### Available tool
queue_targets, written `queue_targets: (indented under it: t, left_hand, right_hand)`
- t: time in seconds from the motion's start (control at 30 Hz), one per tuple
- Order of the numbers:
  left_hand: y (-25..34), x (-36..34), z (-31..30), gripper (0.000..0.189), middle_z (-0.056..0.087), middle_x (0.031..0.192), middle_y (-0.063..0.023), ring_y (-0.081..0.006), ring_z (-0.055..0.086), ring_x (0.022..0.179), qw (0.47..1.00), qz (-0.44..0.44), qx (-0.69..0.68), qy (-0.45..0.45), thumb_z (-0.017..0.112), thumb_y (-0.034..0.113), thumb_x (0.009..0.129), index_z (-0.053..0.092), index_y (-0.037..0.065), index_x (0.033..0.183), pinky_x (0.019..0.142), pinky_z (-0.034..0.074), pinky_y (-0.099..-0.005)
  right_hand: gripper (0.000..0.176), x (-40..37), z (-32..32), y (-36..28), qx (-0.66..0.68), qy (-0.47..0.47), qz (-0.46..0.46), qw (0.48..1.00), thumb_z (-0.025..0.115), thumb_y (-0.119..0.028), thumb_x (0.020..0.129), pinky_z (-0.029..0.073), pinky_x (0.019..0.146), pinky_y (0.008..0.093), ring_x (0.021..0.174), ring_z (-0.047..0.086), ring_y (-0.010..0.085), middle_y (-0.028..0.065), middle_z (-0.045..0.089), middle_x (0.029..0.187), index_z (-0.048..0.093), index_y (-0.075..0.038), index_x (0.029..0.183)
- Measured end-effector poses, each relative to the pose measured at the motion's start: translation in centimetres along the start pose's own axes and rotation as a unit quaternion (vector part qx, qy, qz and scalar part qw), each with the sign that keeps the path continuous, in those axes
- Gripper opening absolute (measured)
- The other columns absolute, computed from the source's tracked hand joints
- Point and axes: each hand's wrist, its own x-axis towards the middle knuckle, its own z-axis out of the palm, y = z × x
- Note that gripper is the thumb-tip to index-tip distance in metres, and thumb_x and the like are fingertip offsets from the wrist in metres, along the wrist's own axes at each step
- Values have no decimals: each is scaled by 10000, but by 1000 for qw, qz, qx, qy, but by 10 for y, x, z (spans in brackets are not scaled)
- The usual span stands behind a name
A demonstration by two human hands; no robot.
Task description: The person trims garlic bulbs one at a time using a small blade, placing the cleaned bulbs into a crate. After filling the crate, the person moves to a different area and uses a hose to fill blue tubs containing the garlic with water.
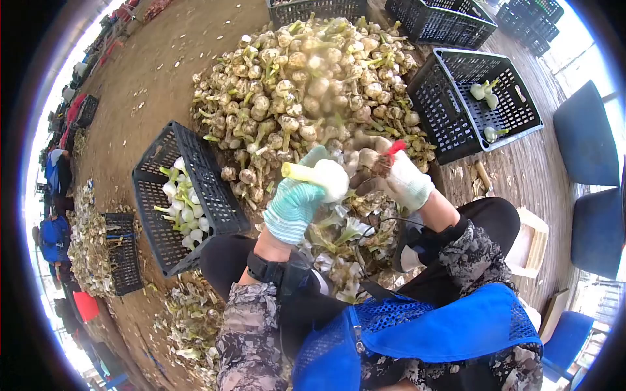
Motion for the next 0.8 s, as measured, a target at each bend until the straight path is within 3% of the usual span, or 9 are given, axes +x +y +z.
queue_targets:
  t: [0.1, 0.17, 0.23, 0.27, 0.33, 0.4, 0.6, 0.73, 0.8]
  left_hand:
    - [-4, -3, 11, 577, 567, 1057, -80, -175, 578, 914, 991, -17, -45, 122, 657, 154, 758, 412, 44, 1269, 808, 486, -287]
    - [-6, 3, 7, 321, 587, 996, -85, -171, 579, 863, 976, -13, -56, 208, 563, 173, 828, 538, 41, 1120, 770, 493, -280]
    - [0, -6, 0, 287, 609, 956, -109, -205, 591, 876, 986, 7, -66, 152, 512, 204, 850, 569, -8, 1034, 803, 500, -311]
    - [2, -9, -2, 310, 613, 932, -107, -200, 594, 853, 986, 5, -56, 156, 511, 240, 856, 572, -8, 1032, 783, 504, -308]
    - [7, -6, -7, 364, 623, 884, -103, -191, 600, 807, 987, 3, -35, 157, 510, 311, 869, 580, -9, 1028, 744, 511, -302]
    - [6, 0, -8, 353, 613, 872, -112, -177, 600, 736, 987, 26, -103, 122, 532, 281, 872, 561, -8, 1073, 652, 511, -263]
    - [-4, 4, 15, 447, 592, 744, -34, -102, 568, 630, 957, 67, 135, 246, 502, 392, 890, 551, 7, 1110, 536, 460, -204]
    - [5, 2, 16, 385, 586, 740, -45, -103, 558, 605, 972, 6, -3, 233, 528, 337, 888, 544, 20, 1107, 548, 464, -214]
    - [4, 1, 18, 380, 590, 754, -53, -102, 558, 607, 975, 45, 1, 219, 523, 323, 894, 536, 15, 1117, 551, 460, -216]
  right_hand:
    - [366, -5, 33, -40, 66, 33, 147, 986, 654, -120, 742, 454, 702, 254, 798, 558, 124, 60, 550, 848, 513, -4, 1059]
    - [354, -4, 53, 11, -65, 51, -21, 996, 695, -162, 723, 451, 722, 272, 802, 541, 124, 43, 552, 851, 537, -11, 1002]
    - [251, -8, 49, -11, -119, 74, -36, 990, 695, -137, 737, 439, 695, 274, 774, 504, 111, 25, 550, 834, 549, -18, 904]
    - [249, -2, 37, 0, 55, 89, 72, 992, 689, -128, 738, 443, 689, 277, 775, 518, 124, 39, 558, 834, 553, -18, 915]
    - [204, 6, 10, 20, 37, 17, 174, 984, 638, -104, 769, 455, 671, 297, 774, 556, 189, 88, 571, 852, 551, -16, 930]
    - [186, 4, 9, 26, -241, -123, 62, 961, 595, -118, 800, 456, 676, 309, 786, 562, 220, 117, 574, 884, 551, -8, 945]
    - [538, 11, 44, -24, -159, -21, 113, 981, 560, -446, 808, 462, 605, 319, 684, 541, 184, 134, 568, 831, 524, 67, 966]
    - [400, 4, 39, -15, -79, -2, 40, 996, 600, -306, 821, 461, 609, 280, 706, 565, 153, 106, 596, 806, 551, 50, 999]
    - [356, -1, 31, -18, 6, -1, 129, 992, 600, -287, 808, 460, 644, 263, 739, 572, 131, 96, 608, 837, 575, 28, 970]
